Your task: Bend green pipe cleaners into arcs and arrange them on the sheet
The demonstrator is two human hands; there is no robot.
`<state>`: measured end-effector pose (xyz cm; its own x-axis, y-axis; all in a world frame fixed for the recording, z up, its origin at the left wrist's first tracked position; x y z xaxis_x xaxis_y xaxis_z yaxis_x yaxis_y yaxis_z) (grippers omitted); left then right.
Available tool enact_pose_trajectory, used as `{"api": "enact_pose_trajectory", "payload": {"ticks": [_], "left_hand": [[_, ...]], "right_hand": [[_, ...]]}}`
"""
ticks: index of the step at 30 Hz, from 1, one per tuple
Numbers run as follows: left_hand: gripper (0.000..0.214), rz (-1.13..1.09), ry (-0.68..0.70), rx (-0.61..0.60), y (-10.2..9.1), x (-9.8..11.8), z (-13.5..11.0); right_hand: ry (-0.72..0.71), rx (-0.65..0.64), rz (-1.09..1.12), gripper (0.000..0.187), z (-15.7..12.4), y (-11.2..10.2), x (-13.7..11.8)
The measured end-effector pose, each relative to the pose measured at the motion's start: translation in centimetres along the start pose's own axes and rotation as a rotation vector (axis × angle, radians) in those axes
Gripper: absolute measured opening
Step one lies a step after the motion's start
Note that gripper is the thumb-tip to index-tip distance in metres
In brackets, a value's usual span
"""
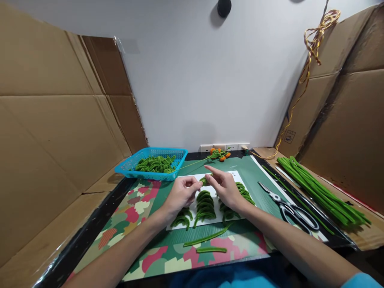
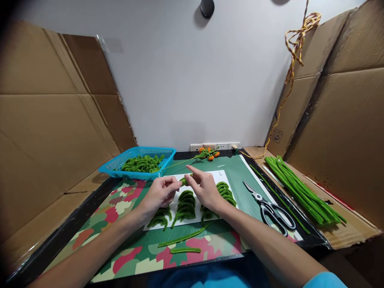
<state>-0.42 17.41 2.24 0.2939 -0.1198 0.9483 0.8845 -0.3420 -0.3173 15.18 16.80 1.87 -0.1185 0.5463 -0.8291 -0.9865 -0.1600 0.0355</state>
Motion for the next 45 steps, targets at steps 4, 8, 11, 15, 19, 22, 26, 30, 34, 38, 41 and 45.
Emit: {"api": "enact_pose_trajectory", "payload": {"ticks": [4, 8, 11, 15, 19, 22, 26, 30, 34, 38, 41, 45], "left_hand": [[0.054, -0.012, 0.004, -0.023, 0.2, 0.2, -0.1], [0.056, 0.038, 0.008, -0.041, 0.4, 0.3, 0.0], [0.054, 0.091, 0.055, -0.042, 0.4, 0.3, 0.2], [0.049, 0.177, 0.143, 0.014, 0.2, 0.5, 0.3], [0.046, 0.209, 0.190, 0.054, -0.1, 0.9, 0.1], [0.046, 0.197, 0.193, 0.072, -0.3, 1.2, 0.0], [0.044, 0.208, 0.182, 0.069, -0.5, 1.0, 0.1], [0.039, 0.361, 0.258, 0.148, -0.8, 1.3, 0.0], [0.040, 0.447, 0.295, 0.210, -0.9, 1.4, -0.3], [0.042, 0.233, 0.244, 0.124, -0.5, 1.1, -0.3], [0.042, 0.136, 0.216, 0.081, -0.3, 1.0, -0.3], [0.035, 0.221, 0.260, 0.103, -0.2, 1.4, -0.7]], "right_hand": [[0.009, 0.008, 0.125, 0.041, -0.3, 0.3, -0.5], [-0.090, -0.004, -0.077, 0.032, -0.8, 0.3, -1.4], [-0.225, -0.028, -0.259, 0.034, -1.1, 0.4, -1.9], [-0.293, -0.058, -0.369, 0.035, -1.1, 0.4, -1.7], [-0.290, -0.072, -0.393, 0.033, -1.1, 0.5, -1.8], [-0.301, -0.051, -0.379, 0.030, -1.1, 0.3, -2.1], [-0.360, -0.026, -0.406, 0.023, -1.0, 0.1, -2.3], [-0.433, -0.044, -0.474, 0.021, -1.2, 0.1, -2.4], [-0.485, -0.089, -0.565, 0.024, -1.5, 0.2, -2.7], [-0.467, -0.061, -0.631, 0.023, -1.4, -0.4, -3.1], [-0.429, -0.034, -0.640, 0.019, -1.2, -1.0, -3.3], [-0.398, 0.004, -0.610, 0.014, -1.0, -1.5, -3.2]]}}
Point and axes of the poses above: each hand's wrist, its own z-axis towards the middle knuckle, its own y-axis out of the palm, x = y × z, the point moved 6 cm from there along z, towards the middle knuckle, and after that the axes turned 15 degrees about z, right-handed, at the moved point
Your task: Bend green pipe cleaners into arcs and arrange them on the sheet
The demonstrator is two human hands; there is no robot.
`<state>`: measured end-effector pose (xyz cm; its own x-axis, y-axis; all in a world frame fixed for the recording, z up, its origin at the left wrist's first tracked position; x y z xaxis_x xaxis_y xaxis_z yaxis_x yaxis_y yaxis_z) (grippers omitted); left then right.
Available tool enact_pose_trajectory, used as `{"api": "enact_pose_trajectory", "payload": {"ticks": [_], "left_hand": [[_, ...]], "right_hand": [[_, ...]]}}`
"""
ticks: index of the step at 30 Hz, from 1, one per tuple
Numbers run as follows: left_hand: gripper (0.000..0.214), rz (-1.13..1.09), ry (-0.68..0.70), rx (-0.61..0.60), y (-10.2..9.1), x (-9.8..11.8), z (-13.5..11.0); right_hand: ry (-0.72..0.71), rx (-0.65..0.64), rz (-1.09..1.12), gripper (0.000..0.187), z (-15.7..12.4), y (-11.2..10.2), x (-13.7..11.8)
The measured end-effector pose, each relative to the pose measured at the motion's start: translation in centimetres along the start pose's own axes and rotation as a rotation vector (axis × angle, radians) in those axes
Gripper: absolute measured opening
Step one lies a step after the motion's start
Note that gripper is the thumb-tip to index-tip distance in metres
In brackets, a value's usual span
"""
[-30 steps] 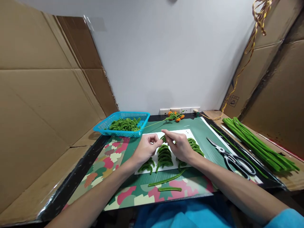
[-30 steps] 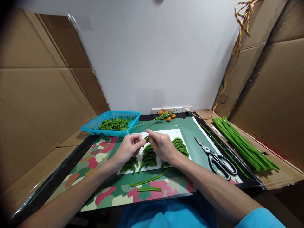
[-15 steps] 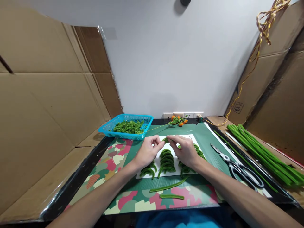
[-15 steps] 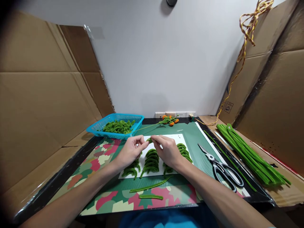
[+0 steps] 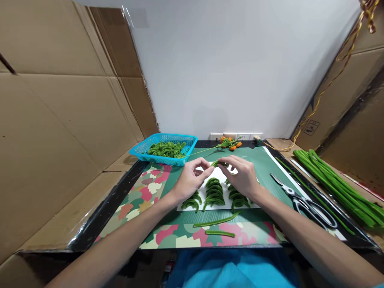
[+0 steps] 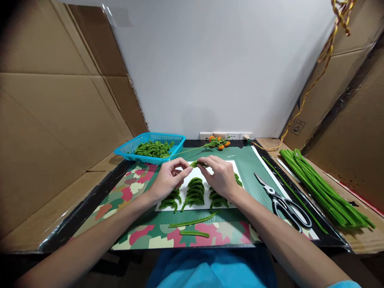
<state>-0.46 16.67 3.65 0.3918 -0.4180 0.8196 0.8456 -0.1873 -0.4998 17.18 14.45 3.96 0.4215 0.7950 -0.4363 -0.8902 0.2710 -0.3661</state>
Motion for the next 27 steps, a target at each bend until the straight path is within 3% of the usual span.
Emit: {"api": "enact_pose_trajectory", "payload": {"ticks": [6, 10, 15, 22, 27], "left_hand": [[0.032, 0.358, 0.108, 0.172, -0.5, 0.8, -0.9], [0.033, 0.413, 0.132, 0.219, -0.5, 1.2, -1.4], [0.036, 0.409, 0.148, 0.218, -0.3, 1.7, -1.7], [0.035, 0.569, 0.179, 0.190, -0.1, 1.1, -1.5], [0.023, 0.695, 0.184, 0.159, -0.2, 0.9, -1.2]], "right_hand": [[0.005, -0.047, 0.014, 0.016, -0.3, 0.3, -0.4], [-0.004, -0.082, 0.031, 0.017, -0.5, 0.6, -1.1], [0.072, -0.050, 0.120, 0.016, -0.3, 0.5, -1.2], [0.082, -0.094, 0.030, 0.015, -0.4, 0.8, -1.4], [0.167, -0.164, -0.062, 0.013, 0.4, -0.4, 1.0]]}}
Point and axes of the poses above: each hand's wrist, its own z-axis towards the middle knuckle, its own y-axis out of the palm, x = y × z, the point moved 6 cm from there along z, towards the middle knuckle, and after that the axes turned 15 degrees about z, right-handed, at the moved point
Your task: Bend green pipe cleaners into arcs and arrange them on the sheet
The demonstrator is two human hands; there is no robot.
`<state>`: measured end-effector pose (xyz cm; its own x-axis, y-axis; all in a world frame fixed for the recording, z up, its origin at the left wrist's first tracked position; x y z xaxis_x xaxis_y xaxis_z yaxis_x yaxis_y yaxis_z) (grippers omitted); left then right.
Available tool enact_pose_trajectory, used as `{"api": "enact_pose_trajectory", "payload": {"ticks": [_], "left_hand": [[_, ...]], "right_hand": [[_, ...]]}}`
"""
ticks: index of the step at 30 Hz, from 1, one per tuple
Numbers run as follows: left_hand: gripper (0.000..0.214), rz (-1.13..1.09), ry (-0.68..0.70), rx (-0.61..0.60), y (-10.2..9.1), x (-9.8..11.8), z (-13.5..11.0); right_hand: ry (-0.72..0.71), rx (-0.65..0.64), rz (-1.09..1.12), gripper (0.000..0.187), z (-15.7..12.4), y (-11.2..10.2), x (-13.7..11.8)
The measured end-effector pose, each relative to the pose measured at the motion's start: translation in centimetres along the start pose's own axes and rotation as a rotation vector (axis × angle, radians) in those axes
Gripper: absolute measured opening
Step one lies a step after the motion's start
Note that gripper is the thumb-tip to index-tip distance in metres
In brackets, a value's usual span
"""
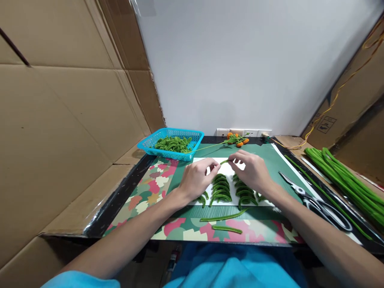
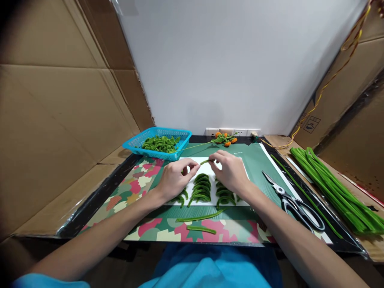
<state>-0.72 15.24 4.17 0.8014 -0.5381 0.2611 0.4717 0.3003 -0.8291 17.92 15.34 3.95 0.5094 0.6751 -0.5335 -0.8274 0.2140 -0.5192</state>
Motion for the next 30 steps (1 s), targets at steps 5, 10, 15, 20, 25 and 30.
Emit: {"api": "enact_pose_trajectory", "payload": {"ticks": [5, 10, 15, 20, 25, 30], "left_hand": [[0.027, 0.016, 0.011, -0.030, 0.1, 0.0, 0.1], [0.024, 0.027, 0.034, -0.034, 0.2, 0.1, 0.2], [0.024, 0.032, 0.083, -0.030, 0.1, 0.5, 0.2], [0.023, 0.046, 0.117, -0.012, 0.1, 0.6, 0.0], [0.023, 0.060, 0.147, 0.029, 0.1, 0.7, 0.0], [0.022, 0.061, 0.161, 0.028, 0.1, 0.7, 0.0]], "right_hand": [[0.186, -0.080, -0.045, 0.015, 1.1, -1.7, 4.7], [0.258, -0.217, -0.067, 0.019, 0.9, -1.1, 6.6], [0.284, -0.290, -0.110, 0.020, 0.4, -0.3, 7.2], [0.336, -0.431, -0.064, 0.021, 0.1, -0.2, 7.3], [0.347, -0.474, -0.020, 0.034, 0.3, -1.1, 6.8], [0.319, -0.540, 0.010, 0.050, 0.2, -1.0, 6.7]]}}
Point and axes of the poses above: each hand's wrist, its own z-axis towards the middle knuckle, its own y-axis out of the palm, x = y × z, the point moved 6 cm from there along z, towards the middle knuckle, and after that the axes turned 15 degrees about z, right-handed, at the moved point
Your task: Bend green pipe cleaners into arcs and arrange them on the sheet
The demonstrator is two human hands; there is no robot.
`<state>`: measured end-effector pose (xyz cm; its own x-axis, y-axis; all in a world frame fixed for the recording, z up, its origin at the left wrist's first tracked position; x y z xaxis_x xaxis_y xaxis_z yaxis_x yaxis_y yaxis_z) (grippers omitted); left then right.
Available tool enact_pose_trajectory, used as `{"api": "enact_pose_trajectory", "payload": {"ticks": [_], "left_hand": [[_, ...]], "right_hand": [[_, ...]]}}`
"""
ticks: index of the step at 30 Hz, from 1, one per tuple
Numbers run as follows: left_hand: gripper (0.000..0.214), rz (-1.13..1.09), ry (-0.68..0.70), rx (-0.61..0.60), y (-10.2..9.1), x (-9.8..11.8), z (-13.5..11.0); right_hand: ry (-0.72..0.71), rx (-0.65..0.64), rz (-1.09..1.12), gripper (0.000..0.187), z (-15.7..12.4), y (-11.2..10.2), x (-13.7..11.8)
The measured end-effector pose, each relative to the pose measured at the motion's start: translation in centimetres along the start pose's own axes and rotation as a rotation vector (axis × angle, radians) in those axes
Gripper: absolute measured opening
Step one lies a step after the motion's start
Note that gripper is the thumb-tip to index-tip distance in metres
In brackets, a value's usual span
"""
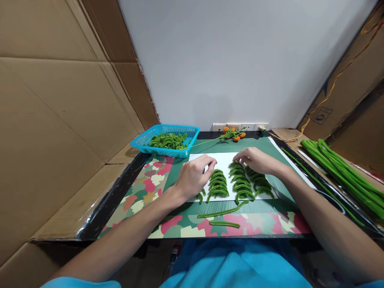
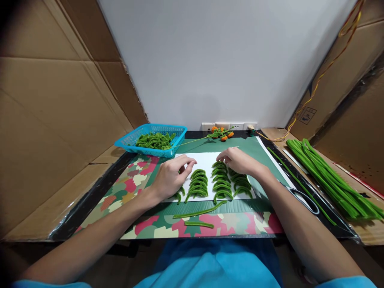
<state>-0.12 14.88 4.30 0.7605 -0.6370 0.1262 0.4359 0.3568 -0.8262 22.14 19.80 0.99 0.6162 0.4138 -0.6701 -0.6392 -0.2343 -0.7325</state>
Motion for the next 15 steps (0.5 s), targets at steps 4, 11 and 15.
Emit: {"api": "enact_pose_trajectory", "payload": {"ticks": [4, 11, 15], "left_hand": [[0.022, 0.004, 0.005, -0.005, 0.0, 0.1, 0.0], [0.021, -0.014, 0.001, -0.023, 0.0, 0.1, 0.0], [0.021, -0.021, -0.003, -0.041, 0.0, 0.1, -0.1]], "right_hand": [[-0.024, -0.049, 0.011, 0.054, -0.1, 0.4, -0.1], [-0.056, -0.060, 0.004, 0.047, -0.2, 0.5, -1.0], [-0.064, -0.072, -0.031, 0.051, -0.3, 0.5, -1.3]]}}
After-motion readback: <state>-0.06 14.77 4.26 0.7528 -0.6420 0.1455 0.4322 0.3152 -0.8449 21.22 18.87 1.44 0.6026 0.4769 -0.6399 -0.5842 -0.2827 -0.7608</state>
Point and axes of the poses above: each hand's wrist, its own z-axis towards the middle knuckle, its own y-axis out of the palm, x = y × z, the point moved 6 cm from there along z, towards the middle knuckle, and after that the axes turned 15 degrees about z, right-handed, at the moved point
